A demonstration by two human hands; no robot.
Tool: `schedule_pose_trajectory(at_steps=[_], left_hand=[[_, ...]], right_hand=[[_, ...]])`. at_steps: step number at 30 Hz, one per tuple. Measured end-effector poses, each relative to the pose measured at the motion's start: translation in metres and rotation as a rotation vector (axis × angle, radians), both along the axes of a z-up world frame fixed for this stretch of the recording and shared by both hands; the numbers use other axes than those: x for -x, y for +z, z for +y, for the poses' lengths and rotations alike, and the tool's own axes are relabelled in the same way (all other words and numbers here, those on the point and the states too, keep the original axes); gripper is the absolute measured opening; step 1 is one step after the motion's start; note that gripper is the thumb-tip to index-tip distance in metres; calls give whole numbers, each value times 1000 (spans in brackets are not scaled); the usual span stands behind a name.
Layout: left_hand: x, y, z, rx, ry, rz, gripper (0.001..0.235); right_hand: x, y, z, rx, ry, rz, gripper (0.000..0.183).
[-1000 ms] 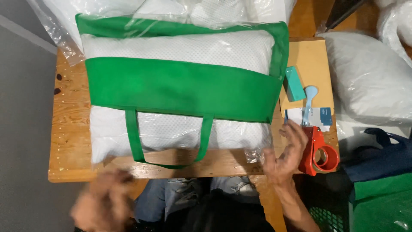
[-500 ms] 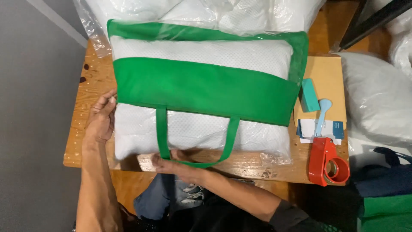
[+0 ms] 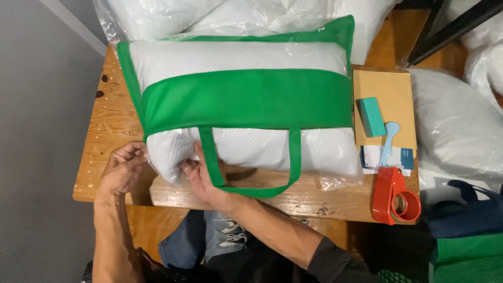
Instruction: Wiping a plastic-wrapped pillow with a cleaning block and then packing it into a green reusable bag.
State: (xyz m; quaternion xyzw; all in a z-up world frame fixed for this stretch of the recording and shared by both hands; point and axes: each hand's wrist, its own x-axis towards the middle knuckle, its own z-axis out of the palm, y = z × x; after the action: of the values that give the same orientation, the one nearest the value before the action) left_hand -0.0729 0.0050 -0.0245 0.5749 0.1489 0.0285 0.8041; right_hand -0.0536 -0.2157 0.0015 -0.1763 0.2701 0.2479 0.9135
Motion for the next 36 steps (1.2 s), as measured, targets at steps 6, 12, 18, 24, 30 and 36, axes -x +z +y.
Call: schedule_pose_trajectory(at_steps=[6, 12, 18, 24, 30, 36], left_hand=[[2, 33, -49, -68, 219, -26, 23], [17, 117, -136, -87, 420, 274, 40], [28, 8, -94, -591, 321, -229, 53], [19, -1, -93, -665, 337, -261, 48], [11, -10, -88, -521, 385, -238, 44], [8, -3, -84, -514, 382, -195, 43]], right_hand=[[-4, -17, -52, -275, 124, -199, 57], [34, 62, -198, 430, 487, -640, 35], [19, 18, -337, 1804, 57, -833, 23], [19, -23, -367, 1984, -96, -1060, 33], [15, 2, -349, 2174, 67, -1247, 49], [17, 7, -345, 2139, 26, -1262, 49]])
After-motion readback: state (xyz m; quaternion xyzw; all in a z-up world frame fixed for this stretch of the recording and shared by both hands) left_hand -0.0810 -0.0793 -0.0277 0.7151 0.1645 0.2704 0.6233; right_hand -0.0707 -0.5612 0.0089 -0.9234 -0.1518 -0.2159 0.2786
